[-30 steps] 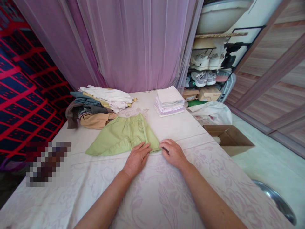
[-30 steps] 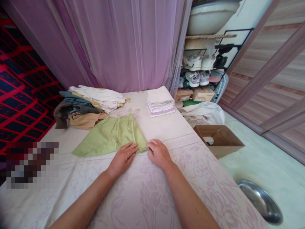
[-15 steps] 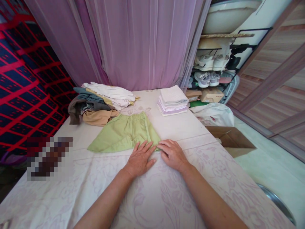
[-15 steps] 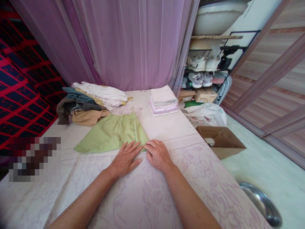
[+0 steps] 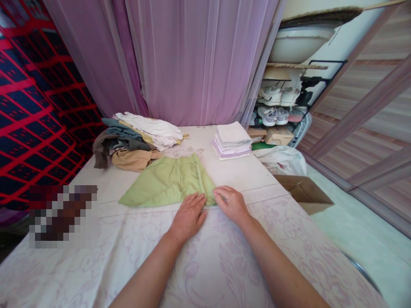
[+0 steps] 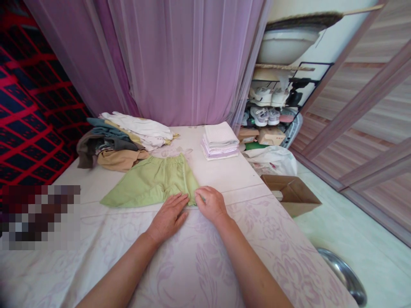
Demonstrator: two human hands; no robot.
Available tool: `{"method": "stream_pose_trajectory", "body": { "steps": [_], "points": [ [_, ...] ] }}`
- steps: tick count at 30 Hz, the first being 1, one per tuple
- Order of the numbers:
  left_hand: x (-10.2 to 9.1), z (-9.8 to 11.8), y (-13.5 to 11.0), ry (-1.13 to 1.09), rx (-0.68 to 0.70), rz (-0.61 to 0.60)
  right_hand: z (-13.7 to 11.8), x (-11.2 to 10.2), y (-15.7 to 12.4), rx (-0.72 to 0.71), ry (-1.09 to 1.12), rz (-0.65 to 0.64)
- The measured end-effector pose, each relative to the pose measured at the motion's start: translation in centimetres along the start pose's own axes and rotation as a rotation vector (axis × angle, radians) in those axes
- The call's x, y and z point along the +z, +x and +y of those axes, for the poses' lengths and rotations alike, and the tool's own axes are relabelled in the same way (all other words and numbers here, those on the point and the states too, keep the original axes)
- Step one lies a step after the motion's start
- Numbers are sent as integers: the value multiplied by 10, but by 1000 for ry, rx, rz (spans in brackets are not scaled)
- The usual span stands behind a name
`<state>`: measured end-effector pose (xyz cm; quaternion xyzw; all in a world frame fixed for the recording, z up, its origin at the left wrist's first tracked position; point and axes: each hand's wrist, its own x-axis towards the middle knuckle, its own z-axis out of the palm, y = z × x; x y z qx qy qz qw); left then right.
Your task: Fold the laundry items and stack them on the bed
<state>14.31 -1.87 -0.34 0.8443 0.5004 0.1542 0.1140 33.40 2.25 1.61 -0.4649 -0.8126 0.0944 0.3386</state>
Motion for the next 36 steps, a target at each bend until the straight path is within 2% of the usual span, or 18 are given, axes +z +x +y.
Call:
{"method": "stream_pose_trajectory", "body": {
  "steps": [3, 6, 9, 11, 17, 23, 30, 33, 36],
  "points": [
    [0, 1, 0, -2, -10, -2, -5, 6, 29, 37, -39, -21],
    [-1, 2, 1, -14, -17, 0, -4, 18, 60, 61, -140, -132],
    [0, 3, 0, -30, -16, 14, 2, 32, 83, 24, -187, -228],
    [0, 4, 0, -40, -20, 19, 5, 41, 93, -9, -192, -236],
    [1, 5, -1, -79, -28, 33, 15, 65, 110, -72, -197, -231],
    [2, 7, 0, -80, -56, 13, 28, 84, 124, 3, -253, -279],
    [4, 10, 0, -88, -51, 41, 35, 82, 130, 36, -316, -332],
    [3, 11, 0, -91, -47, 35, 36, 79, 139, 9, -326, -303],
    [1, 11, 0, -99, -51, 25, 39, 82, 149, 45, -331, -289]
  ]
}}
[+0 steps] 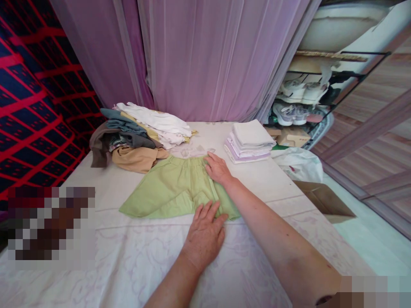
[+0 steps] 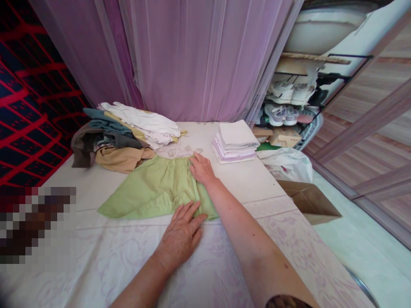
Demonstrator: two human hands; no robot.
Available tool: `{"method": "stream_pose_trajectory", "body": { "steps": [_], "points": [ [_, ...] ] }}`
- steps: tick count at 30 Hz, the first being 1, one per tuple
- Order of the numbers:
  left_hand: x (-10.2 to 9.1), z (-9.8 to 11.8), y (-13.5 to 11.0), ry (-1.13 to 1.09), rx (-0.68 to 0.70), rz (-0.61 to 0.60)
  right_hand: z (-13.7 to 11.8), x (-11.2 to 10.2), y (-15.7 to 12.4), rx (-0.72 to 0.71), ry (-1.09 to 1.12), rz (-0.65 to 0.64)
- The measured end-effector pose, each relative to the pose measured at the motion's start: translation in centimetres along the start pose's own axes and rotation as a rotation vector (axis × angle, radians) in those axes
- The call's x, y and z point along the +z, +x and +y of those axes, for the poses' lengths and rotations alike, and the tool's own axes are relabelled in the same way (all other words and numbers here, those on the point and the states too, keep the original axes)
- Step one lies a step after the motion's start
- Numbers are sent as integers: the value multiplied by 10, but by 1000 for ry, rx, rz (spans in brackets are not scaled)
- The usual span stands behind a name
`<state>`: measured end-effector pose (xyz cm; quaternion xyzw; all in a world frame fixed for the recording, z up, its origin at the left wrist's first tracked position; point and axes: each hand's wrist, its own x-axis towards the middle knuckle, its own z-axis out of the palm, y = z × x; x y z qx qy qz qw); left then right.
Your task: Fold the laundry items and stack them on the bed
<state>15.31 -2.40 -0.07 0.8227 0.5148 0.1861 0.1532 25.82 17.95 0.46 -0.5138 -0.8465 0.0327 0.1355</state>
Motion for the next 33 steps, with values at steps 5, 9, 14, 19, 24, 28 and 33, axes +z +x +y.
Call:
{"method": "stream_pose_trajectory", "body": {
  "steps": [5, 9, 14, 19, 24, 28, 33],
  "points": [
    [-1, 1, 1, -41, 13, -33, 4, 12, 15, 160, -13, -97],
    [-2, 2, 3, -56, -17, -59, 3, 17, 18, 216, -17, -90],
    [-3, 2, 4, -39, -17, -56, -2, 7, 12, 149, -26, 34],
    [-1, 1, 3, -24, -2, 1, -1, -14, -16, 65, 186, 160],
    [2, -1, 3, -12, -8, 31, -5, -10, -67, 97, 562, 287],
    [1, -3, 3, -18, -5, 55, -12, 7, -91, 191, 805, 297],
    [1, -7, 1, -36, 9, 100, -22, 0, -107, 222, 830, 421]
  ]
}}
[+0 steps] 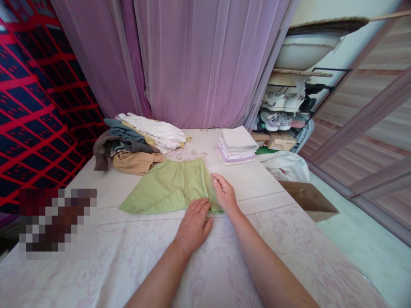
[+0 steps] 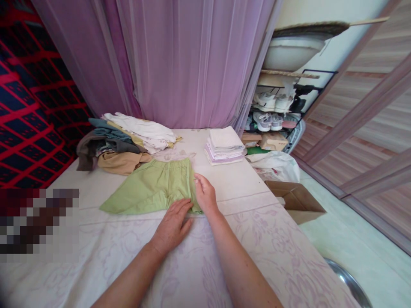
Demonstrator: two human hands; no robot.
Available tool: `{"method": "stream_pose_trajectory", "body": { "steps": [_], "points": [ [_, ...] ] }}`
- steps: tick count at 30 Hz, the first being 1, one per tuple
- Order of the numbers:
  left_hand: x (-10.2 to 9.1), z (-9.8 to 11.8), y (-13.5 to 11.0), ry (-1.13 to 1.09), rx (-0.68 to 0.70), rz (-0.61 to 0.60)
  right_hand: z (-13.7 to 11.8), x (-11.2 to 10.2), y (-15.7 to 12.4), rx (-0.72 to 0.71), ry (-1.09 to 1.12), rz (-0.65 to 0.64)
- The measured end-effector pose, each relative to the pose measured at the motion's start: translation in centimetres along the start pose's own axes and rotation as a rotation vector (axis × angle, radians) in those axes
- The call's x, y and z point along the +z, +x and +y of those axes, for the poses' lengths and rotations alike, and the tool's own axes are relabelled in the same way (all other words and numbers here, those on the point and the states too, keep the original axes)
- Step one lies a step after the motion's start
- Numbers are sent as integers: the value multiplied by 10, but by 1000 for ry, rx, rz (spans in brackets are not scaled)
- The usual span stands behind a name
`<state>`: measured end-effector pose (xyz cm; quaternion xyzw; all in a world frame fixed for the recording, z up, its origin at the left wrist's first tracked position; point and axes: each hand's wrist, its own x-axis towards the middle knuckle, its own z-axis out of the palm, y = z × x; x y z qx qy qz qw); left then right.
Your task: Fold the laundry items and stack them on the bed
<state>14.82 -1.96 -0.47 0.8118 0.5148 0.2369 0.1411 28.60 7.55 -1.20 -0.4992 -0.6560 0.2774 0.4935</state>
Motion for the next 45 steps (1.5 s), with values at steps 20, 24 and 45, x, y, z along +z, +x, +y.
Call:
{"method": "stream_pose_trajectory", "body": {
  "steps": [20, 24, 45],
  "points": [
    [-104, -105, -74, 407, -604, 353, -6, -8, -47, -329, -641, -85],
    [-130, -123, -93, 408, -836, 189, -5, -6, -49, -406, -631, -79],
    [-154, -136, -61, 211, -1043, 30, -3, -4, -51, -368, -622, -137]
  ]
}}
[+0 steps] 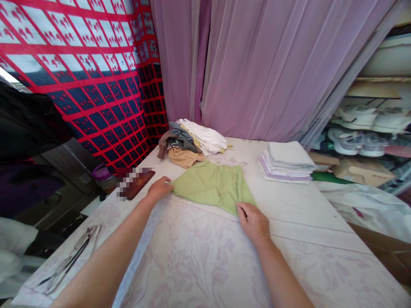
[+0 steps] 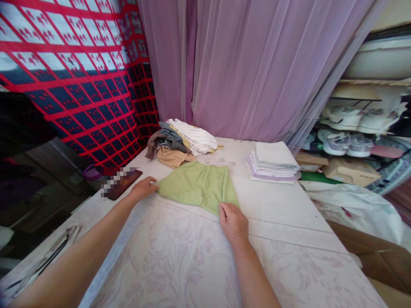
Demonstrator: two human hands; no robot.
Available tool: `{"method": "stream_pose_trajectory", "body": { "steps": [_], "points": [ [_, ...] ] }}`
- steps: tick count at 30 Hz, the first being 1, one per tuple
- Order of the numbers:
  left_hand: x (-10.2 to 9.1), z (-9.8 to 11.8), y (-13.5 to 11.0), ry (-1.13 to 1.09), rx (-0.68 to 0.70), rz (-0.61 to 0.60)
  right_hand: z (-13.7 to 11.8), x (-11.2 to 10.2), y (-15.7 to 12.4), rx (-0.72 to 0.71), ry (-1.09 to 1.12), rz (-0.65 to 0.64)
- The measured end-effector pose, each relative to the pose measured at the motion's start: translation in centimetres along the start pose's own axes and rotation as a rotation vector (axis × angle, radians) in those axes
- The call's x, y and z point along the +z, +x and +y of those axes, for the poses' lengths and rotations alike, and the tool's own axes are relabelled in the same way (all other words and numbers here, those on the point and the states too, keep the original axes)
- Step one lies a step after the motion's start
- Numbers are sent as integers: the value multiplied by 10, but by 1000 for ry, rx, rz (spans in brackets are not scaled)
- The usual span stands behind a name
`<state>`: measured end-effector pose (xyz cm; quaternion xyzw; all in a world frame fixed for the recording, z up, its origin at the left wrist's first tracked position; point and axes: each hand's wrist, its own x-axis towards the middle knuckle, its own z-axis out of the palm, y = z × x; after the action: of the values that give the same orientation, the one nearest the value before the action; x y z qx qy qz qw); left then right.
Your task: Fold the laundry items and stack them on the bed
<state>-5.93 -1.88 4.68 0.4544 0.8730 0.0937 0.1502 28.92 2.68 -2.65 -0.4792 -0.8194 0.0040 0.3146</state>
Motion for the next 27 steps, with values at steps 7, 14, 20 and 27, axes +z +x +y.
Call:
{"method": "stream_pose_trajectory", "body": {
  "steps": [7, 14, 20, 27],
  "points": [
    [3, 5, 1, -31, 166, 8, 2, 1, 1, -1, 34, -8],
    [-2, 24, -4, 81, 306, 106, 1, 1, 1, 12, 39, 1],
    [6, 33, -10, 155, 243, 199, 1, 0, 1, 19, 40, -10],
    [12, 28, -8, 9, 67, 179, 1, 0, 1, 33, 46, -39]
  ]
}}
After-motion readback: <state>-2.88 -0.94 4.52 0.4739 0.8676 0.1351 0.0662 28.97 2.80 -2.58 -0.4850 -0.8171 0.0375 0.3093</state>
